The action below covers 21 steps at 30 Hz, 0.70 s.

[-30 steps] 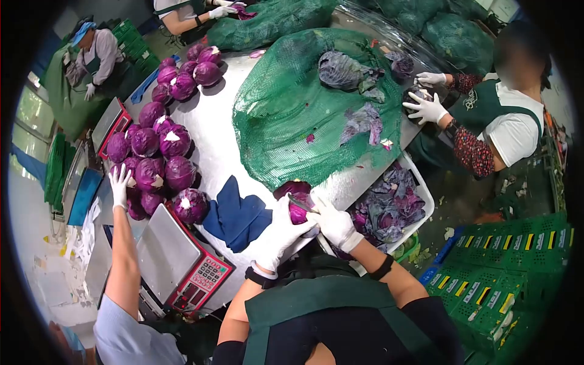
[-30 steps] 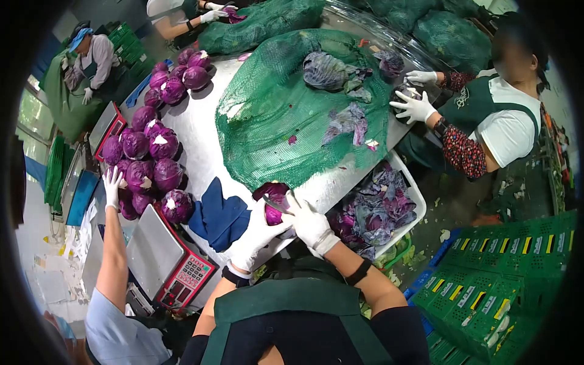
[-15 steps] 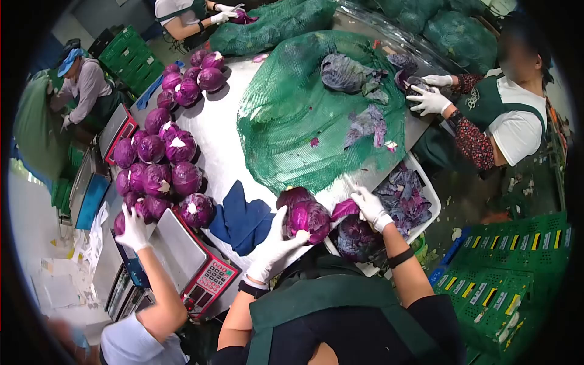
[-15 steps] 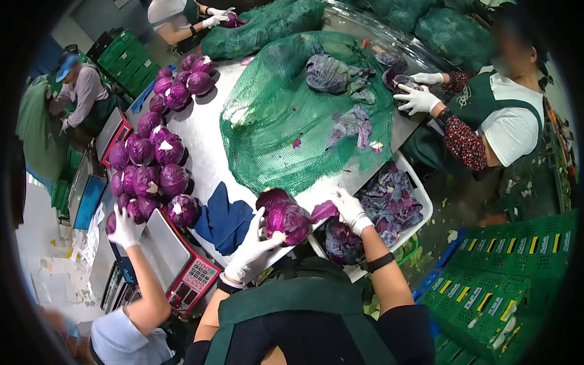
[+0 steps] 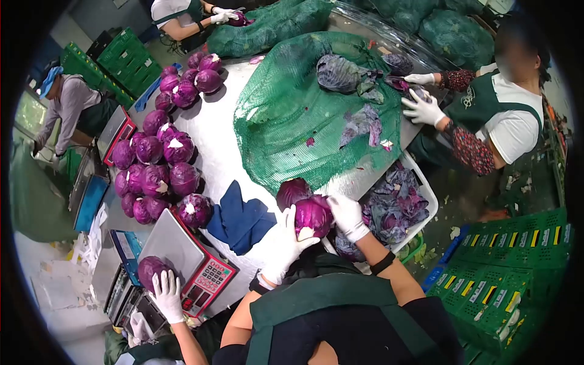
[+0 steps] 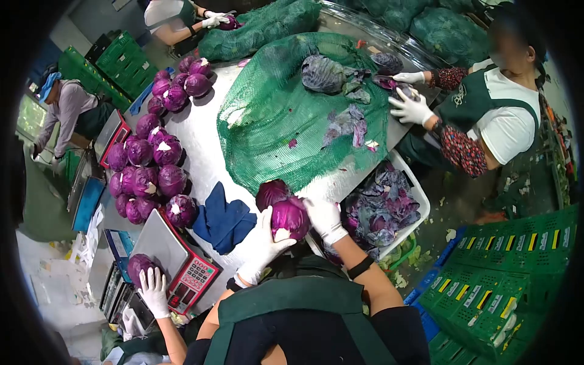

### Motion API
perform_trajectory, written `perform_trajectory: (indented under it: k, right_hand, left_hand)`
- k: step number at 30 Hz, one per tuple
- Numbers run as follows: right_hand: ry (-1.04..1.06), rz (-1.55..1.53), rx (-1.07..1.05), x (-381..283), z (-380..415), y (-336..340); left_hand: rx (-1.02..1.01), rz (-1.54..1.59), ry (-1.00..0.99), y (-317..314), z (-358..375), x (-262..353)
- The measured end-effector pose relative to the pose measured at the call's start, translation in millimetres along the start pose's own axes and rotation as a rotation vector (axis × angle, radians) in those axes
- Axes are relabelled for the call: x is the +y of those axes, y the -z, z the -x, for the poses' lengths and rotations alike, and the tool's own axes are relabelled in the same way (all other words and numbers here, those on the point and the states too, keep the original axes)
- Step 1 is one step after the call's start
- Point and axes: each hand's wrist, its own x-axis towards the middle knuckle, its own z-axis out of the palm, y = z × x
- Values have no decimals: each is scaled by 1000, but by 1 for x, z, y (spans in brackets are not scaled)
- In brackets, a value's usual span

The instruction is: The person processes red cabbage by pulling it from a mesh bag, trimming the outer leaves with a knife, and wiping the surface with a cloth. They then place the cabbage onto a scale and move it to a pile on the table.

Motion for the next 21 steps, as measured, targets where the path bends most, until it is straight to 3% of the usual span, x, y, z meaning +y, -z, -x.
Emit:
perform_trajectory:
  k: [2, 3, 4, 6, 7, 8, 10, 12, 13, 14, 16, 17, 18, 20, 21]
  right_hand:
    - [-322, -455, -45, 26, -9, 8]
    - [-688, -717, -277, 36, -8, 21]
    - [-540, -321, -458, 65, -5, 14]
    - [-374, -66, -373, 35, -4, 36]
    - [-187, -145, -125, 17, -1, 37]
    - [-238, -400, -225, -10, -8, 49]
    - [-67, -625, -284, -25, -2, 17]
    - [-518, -944, -637, -48, 0, -10]
    - [-392, -720, -656, -55, -1, -18]
    - [-458, -729, -703, -60, 0, -18]
    - [101, -551, -108, -51, 23, -58]
    - [-102, -555, -404, -71, 16, -18]
    - [-175, -633, -504, -80, 20, -8]
    - [209, -507, -408, -89, 22, 5]
    - [144, -633, -418, -90, 24, 14]
  left_hand:
    - [-83, 205, -65, 11, 9, -12]
    - [-121, 337, -36, 18, 15, -20]
    - [-196, 649, 104, 13, 25, -37]
    - [-110, 973, 207, 16, 48, -47]
    - [-57, 1019, 211, 34, 46, -15]
    - [-56, 1014, 234, 34, 46, -18]
    - [68, 379, 139, 28, 44, -29]
    - [78, 314, 163, 17, 41, -35]
    - [169, 522, 276, 7, 41, -44]
    - [267, 729, 381, 5, 37, -44]
    - [412, 1013, 460, -5, 34, -51]
    - [460, 1118, 530, -1, 30, -44]
    - [506, 1226, 598, 4, 27, -38]
    - [325, 1609, 555, 13, 21, -46]
    - [265, 1857, 520, 18, 19, -43]
